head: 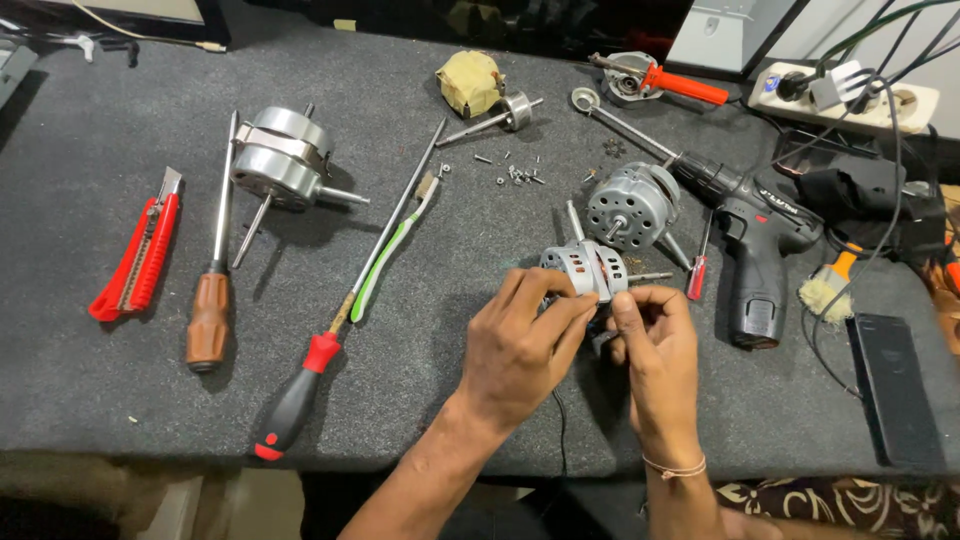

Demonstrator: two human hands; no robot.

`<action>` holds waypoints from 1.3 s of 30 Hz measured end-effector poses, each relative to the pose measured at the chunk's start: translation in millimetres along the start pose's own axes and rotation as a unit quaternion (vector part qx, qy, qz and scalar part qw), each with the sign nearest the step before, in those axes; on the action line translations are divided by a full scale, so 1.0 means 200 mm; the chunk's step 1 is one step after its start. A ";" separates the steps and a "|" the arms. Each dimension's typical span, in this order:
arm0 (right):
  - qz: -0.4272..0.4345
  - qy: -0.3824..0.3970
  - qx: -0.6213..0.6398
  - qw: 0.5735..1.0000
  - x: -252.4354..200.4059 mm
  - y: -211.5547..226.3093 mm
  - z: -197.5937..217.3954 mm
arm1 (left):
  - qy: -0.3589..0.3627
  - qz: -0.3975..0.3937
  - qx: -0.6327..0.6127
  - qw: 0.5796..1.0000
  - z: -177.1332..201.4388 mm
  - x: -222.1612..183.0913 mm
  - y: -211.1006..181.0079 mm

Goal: Disassembling and inspecting a small electric motor on a workbench using hand tools.

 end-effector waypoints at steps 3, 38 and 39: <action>0.033 0.030 -0.043 0.998 0.00 0.01 -0.01 | -0.048 0.000 0.006 0.999 -0.04 -0.01 0.01; 0.159 0.071 -0.266 0.948 -0.07 0.21 0.03 | -0.043 0.150 0.004 0.988 0.05 -0.04 0.13; 0.160 0.066 -0.244 0.954 -0.07 0.18 0.05 | -0.030 0.172 0.030 0.984 0.05 -0.05 0.16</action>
Point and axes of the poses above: each hand's wrist, its own x-axis towards the middle knuckle, its own z-axis out of the back of the hand, y = z × x, the point moved 2 cm from there along x, towards the middle knuckle, and after that the axes turned 5 degrees about -y, right-handed, at the moved point
